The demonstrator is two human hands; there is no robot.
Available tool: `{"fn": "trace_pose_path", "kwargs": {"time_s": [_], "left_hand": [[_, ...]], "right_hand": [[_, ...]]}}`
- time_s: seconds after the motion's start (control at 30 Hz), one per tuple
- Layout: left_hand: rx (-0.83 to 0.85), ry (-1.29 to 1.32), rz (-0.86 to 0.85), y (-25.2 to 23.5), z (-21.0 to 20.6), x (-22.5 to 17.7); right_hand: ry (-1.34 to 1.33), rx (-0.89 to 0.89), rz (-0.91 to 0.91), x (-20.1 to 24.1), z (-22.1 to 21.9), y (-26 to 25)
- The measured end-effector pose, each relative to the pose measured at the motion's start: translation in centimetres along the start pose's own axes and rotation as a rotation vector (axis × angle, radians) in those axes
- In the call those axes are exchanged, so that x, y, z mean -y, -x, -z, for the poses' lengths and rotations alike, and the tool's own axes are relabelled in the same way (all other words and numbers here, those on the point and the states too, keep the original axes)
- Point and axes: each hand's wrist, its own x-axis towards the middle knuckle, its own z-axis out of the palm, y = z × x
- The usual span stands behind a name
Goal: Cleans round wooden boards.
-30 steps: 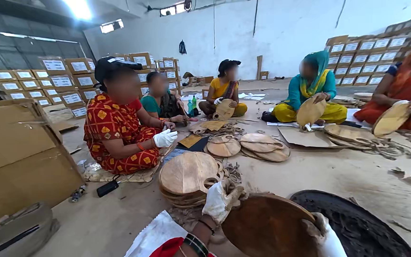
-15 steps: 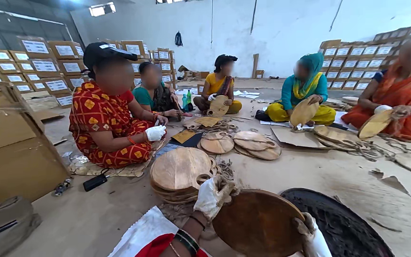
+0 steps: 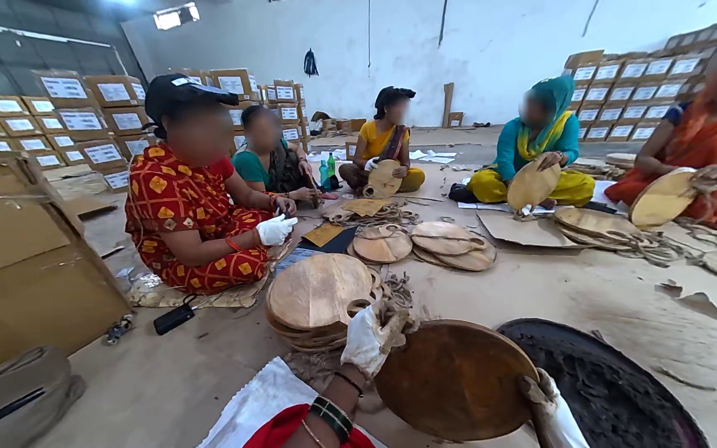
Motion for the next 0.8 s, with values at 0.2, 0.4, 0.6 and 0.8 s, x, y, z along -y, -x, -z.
{"fn": "trace_pose_path", "kwargs": {"time_s": [0.2, 0.4, 0.6, 0.8], "left_hand": [[-0.051, 0.023, 0.008, -2.5, -0.8, 1.5], [-0.063, -0.084, 0.008, -2.3, -2.6, 7.6], [0.473, -0.637, 0.351, 2.2, 0.4, 4.2], [0.233, -0.54, -0.069, 2.5, 1.0, 4.3]], "right_hand": [[0.036, -0.004, -0.052, 1.7, -0.5, 0.9], [-0.017, 0.009, -0.058, 0.3, -0.3, 0.3], [-0.009, 0.012, -0.041, -0.1, -0.4, 0.2], [0.031, 0.029, -0.043, -1.1, 0.2, 0.1]]}}
